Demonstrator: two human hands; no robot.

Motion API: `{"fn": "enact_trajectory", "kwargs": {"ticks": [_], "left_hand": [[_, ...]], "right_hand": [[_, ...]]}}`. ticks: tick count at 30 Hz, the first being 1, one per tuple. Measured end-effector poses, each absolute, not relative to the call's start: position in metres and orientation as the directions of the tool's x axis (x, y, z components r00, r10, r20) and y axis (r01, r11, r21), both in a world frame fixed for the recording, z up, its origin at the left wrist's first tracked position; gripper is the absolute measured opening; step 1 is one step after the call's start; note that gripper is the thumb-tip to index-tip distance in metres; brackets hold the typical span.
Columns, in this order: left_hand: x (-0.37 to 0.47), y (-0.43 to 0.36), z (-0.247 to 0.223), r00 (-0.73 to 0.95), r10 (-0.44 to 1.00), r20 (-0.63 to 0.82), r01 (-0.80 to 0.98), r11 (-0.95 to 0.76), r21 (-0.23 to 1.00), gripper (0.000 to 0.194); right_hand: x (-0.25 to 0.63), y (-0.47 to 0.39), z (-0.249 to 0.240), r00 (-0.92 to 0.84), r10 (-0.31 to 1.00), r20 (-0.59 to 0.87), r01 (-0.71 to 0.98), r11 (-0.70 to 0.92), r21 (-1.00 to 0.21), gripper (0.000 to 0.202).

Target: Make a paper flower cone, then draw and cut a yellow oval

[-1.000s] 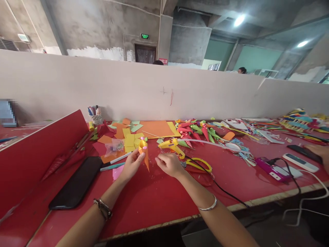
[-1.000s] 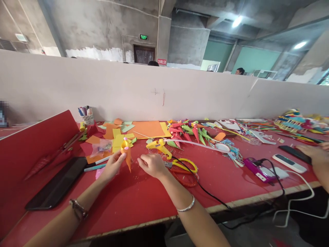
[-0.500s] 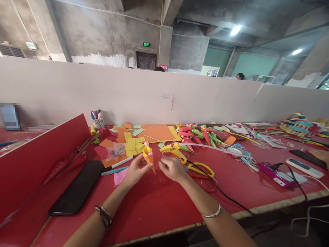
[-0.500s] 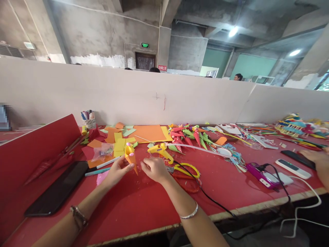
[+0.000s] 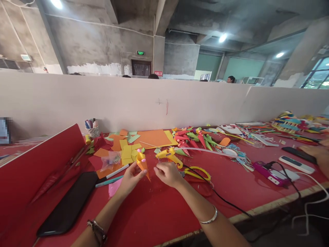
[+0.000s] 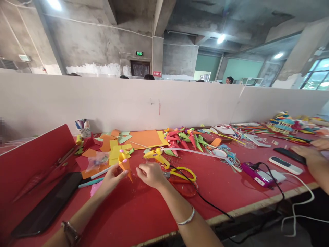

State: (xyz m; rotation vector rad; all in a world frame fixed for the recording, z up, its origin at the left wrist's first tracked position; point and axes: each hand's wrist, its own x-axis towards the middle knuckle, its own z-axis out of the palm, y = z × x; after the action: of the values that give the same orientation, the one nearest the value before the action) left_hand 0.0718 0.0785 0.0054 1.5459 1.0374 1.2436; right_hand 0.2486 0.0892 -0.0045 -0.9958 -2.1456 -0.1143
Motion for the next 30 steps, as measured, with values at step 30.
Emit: {"fn": "enact_trajectory", "kwargs": {"ticks": [30], "left_hand": [[0.070, 0.079, 0.001, 0.305, 0.931, 0.200, 0.270, -0.286, 0.919, 0.029]], "right_hand": [[0.240, 0.081, -0.005, -0.506, 0.812, 0.292, 0.390, 0.517, -0.762, 0.019]]}}
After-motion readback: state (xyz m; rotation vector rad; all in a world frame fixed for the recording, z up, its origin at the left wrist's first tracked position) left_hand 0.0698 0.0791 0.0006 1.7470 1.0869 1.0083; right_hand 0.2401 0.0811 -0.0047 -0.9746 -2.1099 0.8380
